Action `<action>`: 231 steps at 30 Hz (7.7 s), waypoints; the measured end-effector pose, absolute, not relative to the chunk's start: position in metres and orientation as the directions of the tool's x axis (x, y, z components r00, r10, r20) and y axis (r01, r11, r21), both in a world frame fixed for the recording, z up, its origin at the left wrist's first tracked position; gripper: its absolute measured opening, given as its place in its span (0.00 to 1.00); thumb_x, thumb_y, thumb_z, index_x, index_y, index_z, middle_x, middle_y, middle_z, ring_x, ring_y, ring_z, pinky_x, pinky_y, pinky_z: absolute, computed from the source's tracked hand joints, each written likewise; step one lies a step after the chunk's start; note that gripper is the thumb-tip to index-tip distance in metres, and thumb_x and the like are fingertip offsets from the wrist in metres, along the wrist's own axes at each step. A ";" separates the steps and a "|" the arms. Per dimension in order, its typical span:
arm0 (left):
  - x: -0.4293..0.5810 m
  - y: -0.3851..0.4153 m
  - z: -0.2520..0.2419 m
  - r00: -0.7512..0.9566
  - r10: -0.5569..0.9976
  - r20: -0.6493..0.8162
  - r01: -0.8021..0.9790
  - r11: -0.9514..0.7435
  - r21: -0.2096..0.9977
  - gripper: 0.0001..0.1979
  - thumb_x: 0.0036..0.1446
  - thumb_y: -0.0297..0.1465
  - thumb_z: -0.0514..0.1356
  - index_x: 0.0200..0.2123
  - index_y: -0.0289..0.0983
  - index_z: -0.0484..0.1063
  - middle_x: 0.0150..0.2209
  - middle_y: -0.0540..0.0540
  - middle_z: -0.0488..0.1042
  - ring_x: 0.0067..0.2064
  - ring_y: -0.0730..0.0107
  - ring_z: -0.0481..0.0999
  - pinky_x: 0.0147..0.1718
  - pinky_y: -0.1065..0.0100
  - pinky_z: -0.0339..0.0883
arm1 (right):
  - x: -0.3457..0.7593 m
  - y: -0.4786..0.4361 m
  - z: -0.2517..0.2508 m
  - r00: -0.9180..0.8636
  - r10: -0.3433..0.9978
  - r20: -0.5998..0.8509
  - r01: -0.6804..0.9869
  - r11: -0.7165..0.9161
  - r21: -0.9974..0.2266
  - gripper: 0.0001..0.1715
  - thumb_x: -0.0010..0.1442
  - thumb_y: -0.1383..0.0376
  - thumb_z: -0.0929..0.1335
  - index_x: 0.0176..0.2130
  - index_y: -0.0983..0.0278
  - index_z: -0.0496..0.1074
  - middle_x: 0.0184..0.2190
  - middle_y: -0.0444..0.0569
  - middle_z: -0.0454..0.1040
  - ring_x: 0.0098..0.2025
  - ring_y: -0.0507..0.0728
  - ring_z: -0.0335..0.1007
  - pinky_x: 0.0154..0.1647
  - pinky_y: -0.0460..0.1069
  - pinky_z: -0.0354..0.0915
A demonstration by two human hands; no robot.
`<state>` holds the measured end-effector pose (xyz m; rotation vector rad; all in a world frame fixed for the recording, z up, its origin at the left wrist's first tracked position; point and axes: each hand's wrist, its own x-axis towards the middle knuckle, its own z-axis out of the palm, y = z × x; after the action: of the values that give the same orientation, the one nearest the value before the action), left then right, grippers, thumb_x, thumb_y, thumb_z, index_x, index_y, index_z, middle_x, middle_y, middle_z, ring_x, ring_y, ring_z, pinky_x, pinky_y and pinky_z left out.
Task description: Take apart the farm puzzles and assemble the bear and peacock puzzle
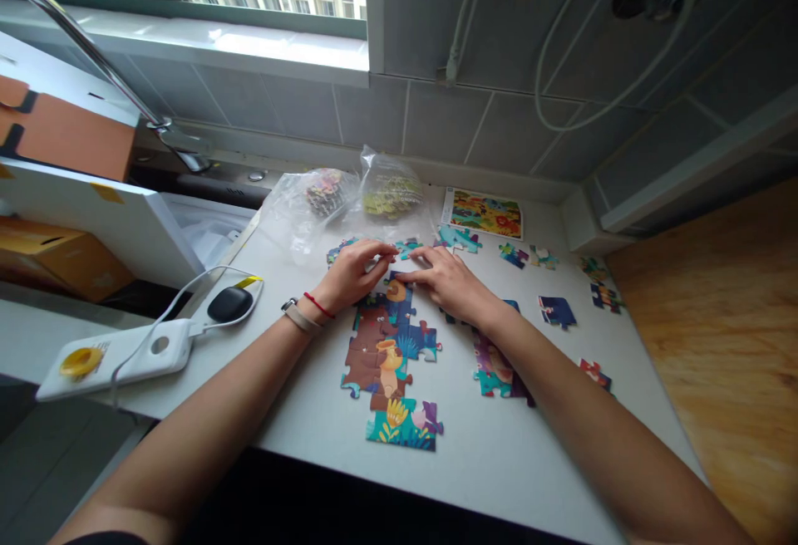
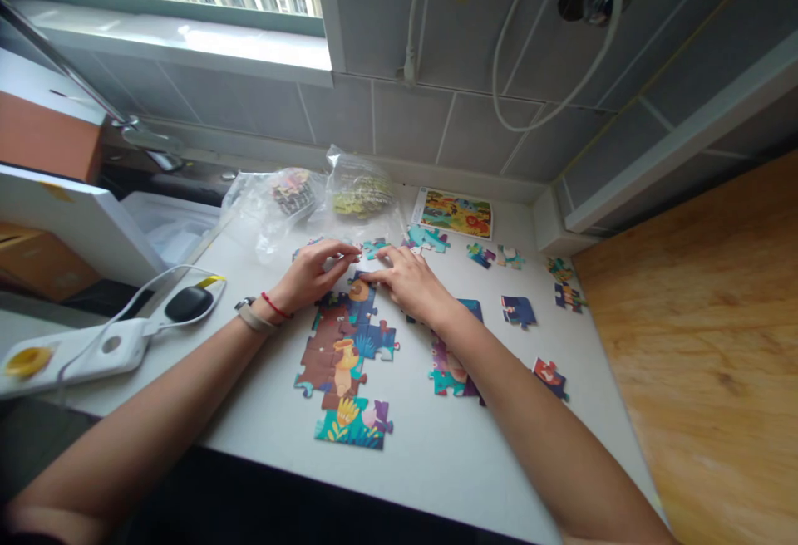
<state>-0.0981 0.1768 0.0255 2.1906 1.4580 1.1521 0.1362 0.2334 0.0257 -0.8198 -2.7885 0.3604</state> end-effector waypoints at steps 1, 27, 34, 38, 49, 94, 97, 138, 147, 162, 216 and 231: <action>-0.099 0.177 0.027 0.163 0.863 0.478 0.668 -0.453 0.590 0.08 0.68 0.29 0.59 0.46 0.38 0.78 0.43 0.44 0.84 0.46 0.63 0.83 0.50 0.60 0.74 | 0.136 0.233 0.026 -0.819 0.557 0.136 0.508 0.815 -0.279 0.26 0.68 0.72 0.70 0.57 0.44 0.80 0.61 0.54 0.72 0.58 0.70 0.69 0.56 0.66 0.69; -0.108 0.183 0.016 0.063 0.943 0.326 0.821 -0.235 0.520 0.20 0.60 0.33 0.68 0.54 0.40 0.72 0.52 0.40 0.78 0.55 0.53 0.77 0.57 0.50 0.70 | 0.137 0.246 0.004 -0.629 0.697 0.344 0.525 0.707 -0.474 0.21 0.68 0.66 0.67 0.58 0.62 0.79 0.65 0.59 0.71 0.65 0.68 0.69 0.67 0.67 0.66; -0.108 0.180 0.023 0.123 0.924 0.362 0.697 -0.340 0.631 0.30 0.58 0.30 0.69 0.62 0.42 0.64 0.57 0.41 0.76 0.57 0.59 0.78 0.59 0.54 0.72 | 0.139 0.247 0.007 -0.613 0.705 0.357 0.482 0.692 -0.538 0.19 0.68 0.66 0.67 0.55 0.62 0.80 0.61 0.60 0.72 0.62 0.67 0.73 0.66 0.64 0.68; -0.106 0.178 0.025 0.151 0.903 0.401 0.631 -0.401 0.664 0.34 0.58 0.30 0.70 0.65 0.42 0.61 0.58 0.40 0.77 0.54 0.62 0.79 0.55 0.57 0.74 | 0.138 0.245 0.014 -0.543 0.732 0.410 0.431 0.663 -0.613 0.17 0.68 0.66 0.66 0.50 0.61 0.82 0.55 0.57 0.76 0.56 0.63 0.76 0.63 0.61 0.71; -0.091 0.168 0.034 0.340 0.824 0.453 0.493 -0.566 0.661 0.33 0.63 0.27 0.66 0.68 0.44 0.59 0.61 0.38 0.77 0.60 0.59 0.79 0.53 0.60 0.78 | 0.132 0.242 0.034 -0.544 0.825 0.153 0.245 0.331 -0.911 0.24 0.63 0.60 0.71 0.57 0.64 0.78 0.40 0.50 0.82 0.33 0.55 0.76 0.37 0.51 0.72; -0.091 0.175 0.031 -0.037 0.846 0.532 0.458 -0.459 0.761 0.23 0.52 0.17 0.53 0.49 0.38 0.76 0.38 0.47 0.84 0.40 0.66 0.83 0.45 0.63 0.76 | 0.262 0.070 0.015 0.312 0.815 0.489 0.573 0.249 -0.781 0.18 0.67 0.54 0.71 0.48 0.64 0.81 0.38 0.52 0.81 0.35 0.57 0.77 0.38 0.53 0.75; -0.098 0.184 0.034 -0.352 0.840 0.413 0.195 -0.365 0.910 0.18 0.53 0.20 0.53 0.45 0.36 0.75 0.31 0.49 0.81 0.32 0.69 0.82 0.36 0.68 0.76 | 0.254 0.063 0.015 0.093 0.770 0.632 0.704 0.398 -0.588 0.13 0.68 0.56 0.70 0.42 0.63 0.81 0.37 0.53 0.82 0.38 0.59 0.79 0.42 0.54 0.76; -0.045 0.156 0.046 0.410 0.870 0.275 0.778 -0.491 0.392 0.16 0.70 0.27 0.55 0.57 0.39 0.74 0.58 0.38 0.78 0.61 0.55 0.77 0.62 0.50 0.74 | 0.185 0.243 0.040 -0.371 0.924 -0.092 0.042 -0.082 -0.996 0.18 0.44 0.57 0.82 0.30 0.65 0.80 0.24 0.45 0.81 0.25 0.53 0.79 0.26 0.46 0.78; -0.052 0.212 0.017 0.448 0.851 0.276 0.783 -0.522 0.339 0.27 0.60 0.19 0.54 0.62 0.38 0.71 0.65 0.37 0.72 0.71 0.48 0.65 0.68 0.41 0.63 | 0.186 0.261 0.024 -0.421 0.893 -0.160 0.082 -0.139 -0.987 0.09 0.51 0.63 0.79 0.35 0.63 0.82 0.28 0.48 0.84 0.30 0.57 0.84 0.30 0.47 0.78; -0.054 0.203 0.014 0.475 0.826 0.303 0.721 -0.563 0.405 0.21 0.69 0.39 0.62 0.63 0.43 0.72 0.64 0.41 0.74 0.68 0.47 0.69 0.66 0.42 0.64 | 0.194 0.268 0.024 -0.602 0.751 0.271 0.603 0.650 -0.463 0.22 0.70 0.61 0.67 0.59 0.61 0.79 0.66 0.57 0.72 0.69 0.69 0.65 0.71 0.66 0.62; -0.056 0.250 0.004 0.304 0.881 0.362 0.873 -0.410 0.265 0.17 0.71 0.37 0.58 0.59 0.48 0.78 0.57 0.41 0.75 0.58 0.51 0.72 0.57 0.52 0.68 | 0.207 0.288 -0.001 -0.550 0.794 0.258 0.595 0.589 -0.547 0.29 0.67 0.51 0.69 0.61 0.64 0.77 0.66 0.60 0.72 0.68 0.68 0.67 0.72 0.66 0.60; -0.061 0.251 0.003 0.338 0.873 0.351 0.866 -0.434 0.247 0.20 0.68 0.34 0.60 0.61 0.50 0.77 0.57 0.40 0.73 0.58 0.51 0.72 0.58 0.54 0.67 | 0.207 0.286 -0.003 -0.546 0.783 0.299 0.611 0.616 -0.496 0.22 0.68 0.55 0.70 0.57 0.58 0.80 0.66 0.57 0.71 0.67 0.68 0.67 0.71 0.65 0.62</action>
<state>-0.0607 0.2506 0.0031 2.5559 1.6622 0.6873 0.2071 0.2856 -0.0031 -1.0983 -2.3455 0.4600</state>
